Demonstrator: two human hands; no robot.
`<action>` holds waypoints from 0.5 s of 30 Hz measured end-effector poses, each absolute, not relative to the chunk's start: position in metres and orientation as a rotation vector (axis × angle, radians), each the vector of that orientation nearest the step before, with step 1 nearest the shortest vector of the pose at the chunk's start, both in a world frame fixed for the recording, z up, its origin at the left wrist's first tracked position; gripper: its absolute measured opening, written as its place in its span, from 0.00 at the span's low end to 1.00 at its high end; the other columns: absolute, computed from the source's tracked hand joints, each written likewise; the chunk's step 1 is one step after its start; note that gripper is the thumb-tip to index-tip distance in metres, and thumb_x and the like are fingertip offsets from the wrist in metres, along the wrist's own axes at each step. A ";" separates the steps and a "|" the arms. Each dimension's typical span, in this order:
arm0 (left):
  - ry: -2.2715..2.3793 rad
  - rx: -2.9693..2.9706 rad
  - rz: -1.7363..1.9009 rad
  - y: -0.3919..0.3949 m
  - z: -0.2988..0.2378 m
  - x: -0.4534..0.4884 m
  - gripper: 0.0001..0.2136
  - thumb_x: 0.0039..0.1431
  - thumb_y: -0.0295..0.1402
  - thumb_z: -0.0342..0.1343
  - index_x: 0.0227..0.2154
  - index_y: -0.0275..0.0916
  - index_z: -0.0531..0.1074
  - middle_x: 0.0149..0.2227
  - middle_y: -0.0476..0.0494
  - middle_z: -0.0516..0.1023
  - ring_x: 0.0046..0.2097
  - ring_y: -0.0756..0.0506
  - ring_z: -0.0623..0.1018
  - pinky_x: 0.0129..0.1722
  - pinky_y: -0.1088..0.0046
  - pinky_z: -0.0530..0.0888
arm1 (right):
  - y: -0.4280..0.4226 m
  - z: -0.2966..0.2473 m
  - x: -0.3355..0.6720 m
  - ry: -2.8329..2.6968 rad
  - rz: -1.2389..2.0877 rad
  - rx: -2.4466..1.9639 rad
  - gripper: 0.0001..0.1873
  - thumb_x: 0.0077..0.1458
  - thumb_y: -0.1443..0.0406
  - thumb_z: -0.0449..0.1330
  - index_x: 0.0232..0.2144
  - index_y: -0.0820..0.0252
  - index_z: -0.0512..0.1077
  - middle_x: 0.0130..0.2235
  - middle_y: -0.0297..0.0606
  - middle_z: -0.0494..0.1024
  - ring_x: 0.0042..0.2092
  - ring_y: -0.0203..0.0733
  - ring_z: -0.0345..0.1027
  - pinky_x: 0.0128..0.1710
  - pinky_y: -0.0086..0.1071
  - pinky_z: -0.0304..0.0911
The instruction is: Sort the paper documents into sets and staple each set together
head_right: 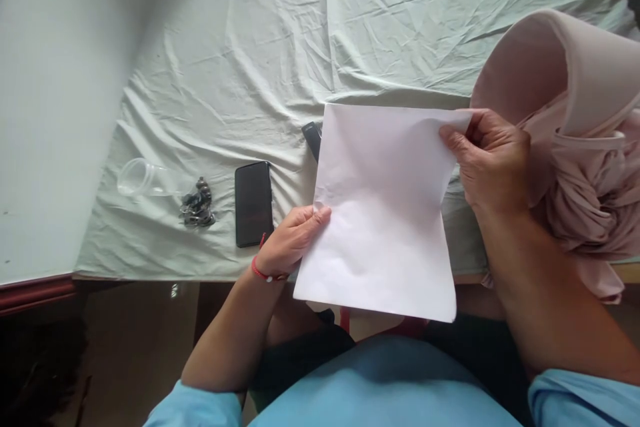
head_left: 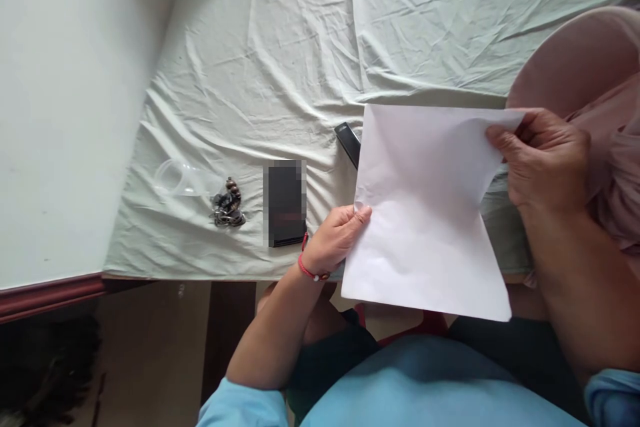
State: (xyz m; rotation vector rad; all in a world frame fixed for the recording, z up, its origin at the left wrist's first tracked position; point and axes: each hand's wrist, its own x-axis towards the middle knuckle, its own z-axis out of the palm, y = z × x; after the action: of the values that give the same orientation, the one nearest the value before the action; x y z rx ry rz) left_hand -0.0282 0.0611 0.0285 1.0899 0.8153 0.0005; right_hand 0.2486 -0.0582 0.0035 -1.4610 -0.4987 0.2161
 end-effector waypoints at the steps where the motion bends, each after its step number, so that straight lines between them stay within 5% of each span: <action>1: 0.817 1.087 0.005 0.061 0.028 -0.028 0.26 0.52 0.59 0.68 0.28 0.36 0.77 0.23 0.47 0.78 0.26 0.50 0.76 0.26 0.77 0.73 | -0.058 0.002 0.249 -0.500 0.199 -1.445 0.19 0.42 0.62 0.79 0.37 0.59 0.80 0.26 0.28 0.75 0.25 0.29 0.64 0.24 0.26 0.60; 6: 0.817 1.016 0.051 0.062 0.027 -0.027 0.25 0.53 0.56 0.69 0.33 0.35 0.80 0.25 0.46 0.80 0.28 0.48 0.79 0.30 0.72 0.77 | -0.060 -0.002 0.252 -0.575 0.071 -1.426 0.16 0.46 0.61 0.77 0.34 0.57 0.77 0.31 0.30 0.79 0.30 0.32 0.70 0.30 0.29 0.65; 8: 0.819 1.016 0.079 0.062 0.026 -0.027 0.24 0.53 0.55 0.69 0.32 0.35 0.80 0.25 0.46 0.80 0.28 0.48 0.79 0.30 0.73 0.77 | -0.062 0.004 0.249 -0.654 0.033 -1.485 0.13 0.51 0.58 0.75 0.34 0.55 0.77 0.42 0.34 0.81 0.43 0.38 0.76 0.39 0.33 0.70; 11: 0.836 1.000 0.108 0.062 0.026 -0.027 0.23 0.54 0.54 0.69 0.33 0.36 0.81 0.27 0.45 0.82 0.29 0.47 0.81 0.32 0.71 0.78 | -0.066 0.020 0.240 -0.732 0.016 -1.473 0.14 0.51 0.53 0.75 0.32 0.52 0.78 0.55 0.34 0.79 0.60 0.47 0.72 0.58 0.45 0.69; 15: 0.848 0.963 0.113 0.062 0.025 -0.028 0.23 0.55 0.53 0.69 0.38 0.35 0.82 0.31 0.43 0.84 0.32 0.44 0.83 0.33 0.68 0.79 | -0.079 0.039 0.236 -0.793 0.413 -1.236 0.14 0.47 0.54 0.78 0.33 0.48 0.80 0.52 0.34 0.82 0.59 0.50 0.75 0.67 0.55 0.63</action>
State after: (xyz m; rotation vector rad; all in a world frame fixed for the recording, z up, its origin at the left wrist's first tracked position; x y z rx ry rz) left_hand -0.0279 0.0616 0.0254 0.9628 0.8481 0.1130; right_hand 0.2357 -0.0790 0.0391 -1.2361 -0.7926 0.4129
